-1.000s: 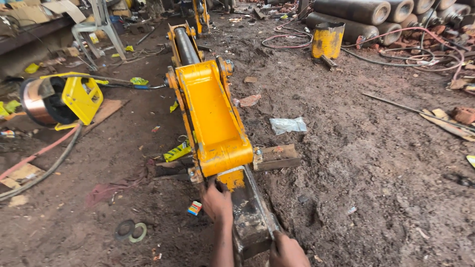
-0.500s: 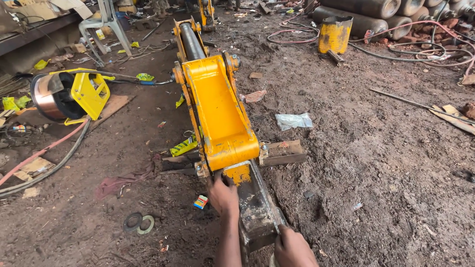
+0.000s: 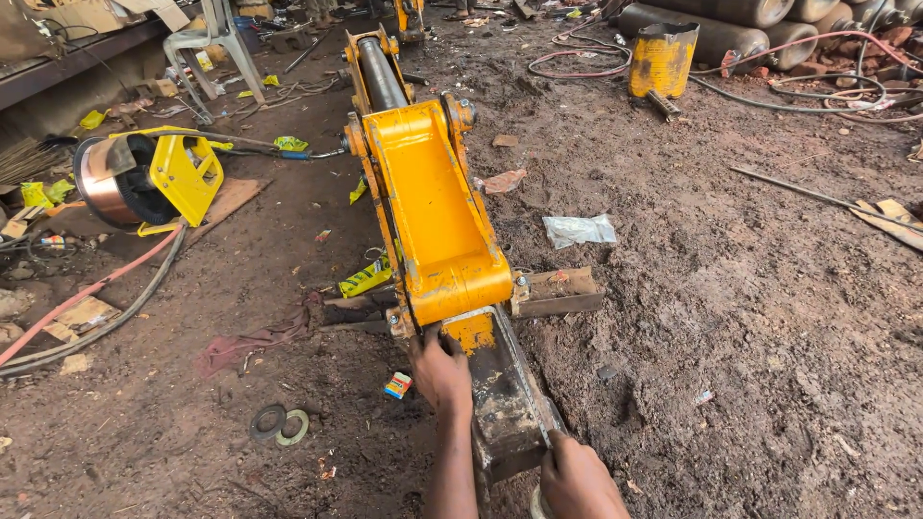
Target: The person uses a metal ruler to measure various sections of a yellow excavator arm resting on the ground. The person repeatedly positions the ruler against different parts of the arm, adjusts its placement, and appears to read measurements throughout the clip.
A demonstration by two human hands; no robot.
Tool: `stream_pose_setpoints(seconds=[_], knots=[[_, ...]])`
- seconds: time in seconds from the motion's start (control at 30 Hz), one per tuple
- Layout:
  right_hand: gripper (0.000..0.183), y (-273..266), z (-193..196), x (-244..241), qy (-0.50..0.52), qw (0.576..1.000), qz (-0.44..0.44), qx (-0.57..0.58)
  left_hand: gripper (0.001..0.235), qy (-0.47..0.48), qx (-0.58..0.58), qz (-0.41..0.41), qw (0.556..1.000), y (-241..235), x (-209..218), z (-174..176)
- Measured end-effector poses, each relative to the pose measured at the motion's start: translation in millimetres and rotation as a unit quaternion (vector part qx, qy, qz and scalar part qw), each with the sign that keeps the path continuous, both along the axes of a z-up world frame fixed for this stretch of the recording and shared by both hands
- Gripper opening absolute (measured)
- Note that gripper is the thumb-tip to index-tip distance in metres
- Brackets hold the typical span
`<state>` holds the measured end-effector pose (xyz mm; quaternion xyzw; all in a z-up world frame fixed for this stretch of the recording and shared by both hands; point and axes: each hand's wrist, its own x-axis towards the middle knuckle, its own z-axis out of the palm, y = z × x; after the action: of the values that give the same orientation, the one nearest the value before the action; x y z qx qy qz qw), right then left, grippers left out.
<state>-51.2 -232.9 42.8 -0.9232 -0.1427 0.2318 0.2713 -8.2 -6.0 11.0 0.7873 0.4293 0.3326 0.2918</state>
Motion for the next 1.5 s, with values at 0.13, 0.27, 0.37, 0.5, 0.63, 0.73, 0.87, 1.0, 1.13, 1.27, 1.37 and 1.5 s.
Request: stream_pose_setpoints(seconds=[0.13,0.27,0.37,0.5,0.63,0.73,0.87,1.0,1.13,1.27,1.37,1.5], knots=[[0.040,-0.4,1.2,0.4,-0.008,1.000,0.000,-0.004,0.032,-0.002,0.027,0.009,1.000,-0.7,0.8,1.6],[0.041,1.8,5.3,-1.7,0.000,1.000,0.000,-0.011,0.035,-0.008,0.047,0.010,0.999,0.3,-1.2,-0.7],[0.041,0.8,9.5,-4.2,-0.007,1.000,0.004,-0.008,0.032,-0.003,0.036,0.010,0.999,0.4,0.5,-1.3],[0.037,-7.2,17.0,-6.4,0.012,1.000,0.019,-0.006,0.031,0.005,-0.005,0.006,1.000,2.0,3.1,-1.5],[0.029,-34.9,33.3,-0.3,-0.021,0.997,0.079,0.004,0.040,-0.010,-0.030,-0.032,0.999,9.0,1.3,-11.6],[0.032,-67.6,47.8,4.1,-0.021,0.991,0.134,0.021,0.038,-0.045,-0.129,-0.117,0.984,28.4,-3.7,-31.2],[0.034,-96.0,60.4,1.7,-0.047,0.974,0.213,0.069,0.038,-0.167,-0.058,-0.255,0.951,74.8,-26.8,-61.8],[0.036,-93.8,66.9,0.8,-0.006,0.957,0.279,0.074,0.029,-0.215,-0.299,-0.229,0.901,121.0,-54.9,-50.3],[0.035,-90.0,63.7,-6.2,-0.021,0.948,0.292,0.128,0.027,-0.287,-0.294,-0.166,0.896,132.0,-90.8,-7.5],[0.034,-80.2,67.0,-10.9,-0.081,0.912,0.339,0.218,0.027,-0.332,-0.258,-0.133,0.898,123.4,-116.5,45.2],[0.027,-42.5,80.1,-4.7,-0.037,0.929,0.330,0.166,0.026,-0.374,-0.267,-0.137,0.878,137.0,-128.2,92.4],[0.029,14.4,93.6,28.8,0.022,0.937,0.349,0.014,0.024,-0.379,-0.161,-0.131,0.902,172.8,-142.9,112.3]])
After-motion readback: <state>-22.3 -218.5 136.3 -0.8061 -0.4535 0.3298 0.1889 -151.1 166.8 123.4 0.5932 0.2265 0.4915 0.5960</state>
